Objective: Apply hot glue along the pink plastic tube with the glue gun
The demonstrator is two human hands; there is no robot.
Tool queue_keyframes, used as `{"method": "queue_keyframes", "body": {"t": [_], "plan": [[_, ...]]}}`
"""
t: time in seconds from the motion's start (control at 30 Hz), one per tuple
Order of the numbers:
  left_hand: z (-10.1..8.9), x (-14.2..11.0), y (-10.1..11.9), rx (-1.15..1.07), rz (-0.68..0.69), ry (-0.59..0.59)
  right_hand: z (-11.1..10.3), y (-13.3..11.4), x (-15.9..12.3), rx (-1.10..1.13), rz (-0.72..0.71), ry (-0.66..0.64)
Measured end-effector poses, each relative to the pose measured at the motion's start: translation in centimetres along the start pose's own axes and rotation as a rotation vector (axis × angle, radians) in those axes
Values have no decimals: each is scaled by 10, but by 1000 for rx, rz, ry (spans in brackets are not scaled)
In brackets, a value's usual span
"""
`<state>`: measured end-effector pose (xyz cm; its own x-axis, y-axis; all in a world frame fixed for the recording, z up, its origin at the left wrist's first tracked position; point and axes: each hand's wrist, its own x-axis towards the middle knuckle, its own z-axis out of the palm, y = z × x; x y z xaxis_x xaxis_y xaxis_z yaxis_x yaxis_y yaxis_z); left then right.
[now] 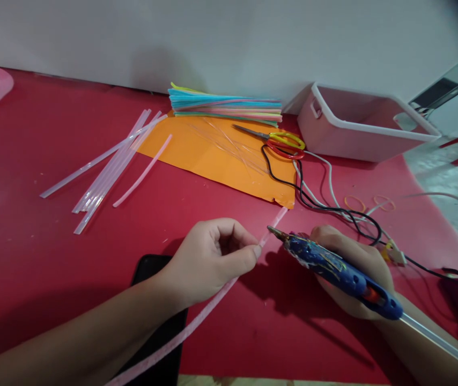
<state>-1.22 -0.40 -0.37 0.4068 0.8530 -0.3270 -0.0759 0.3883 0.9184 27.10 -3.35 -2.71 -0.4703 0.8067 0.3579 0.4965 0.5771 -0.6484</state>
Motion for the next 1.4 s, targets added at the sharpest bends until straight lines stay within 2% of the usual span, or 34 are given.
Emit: {"method": "queue_keyframes", "body": {"t": [0.37, 0.5, 0.67, 1.17, 1.27, 1.4], "plan": [[-2, -1, 0, 10, 3, 1, 1, 0, -2, -42, -12, -47], [0, 0, 2, 7, -6, 9, 2, -2, -2, -39, 17, -27], [-1, 0, 1, 2, -5, 7, -1, 2, -2, -43, -23, -93], [-1, -1, 0, 18, -7, 34, 1, 2, 3, 0, -56, -76], [-1, -1, -1, 27, -8, 32, 2, 1, 2, 16, -66, -46], [-1, 0, -1, 3, -14, 42, 4, -5, 0, 25, -80, 72]]}}
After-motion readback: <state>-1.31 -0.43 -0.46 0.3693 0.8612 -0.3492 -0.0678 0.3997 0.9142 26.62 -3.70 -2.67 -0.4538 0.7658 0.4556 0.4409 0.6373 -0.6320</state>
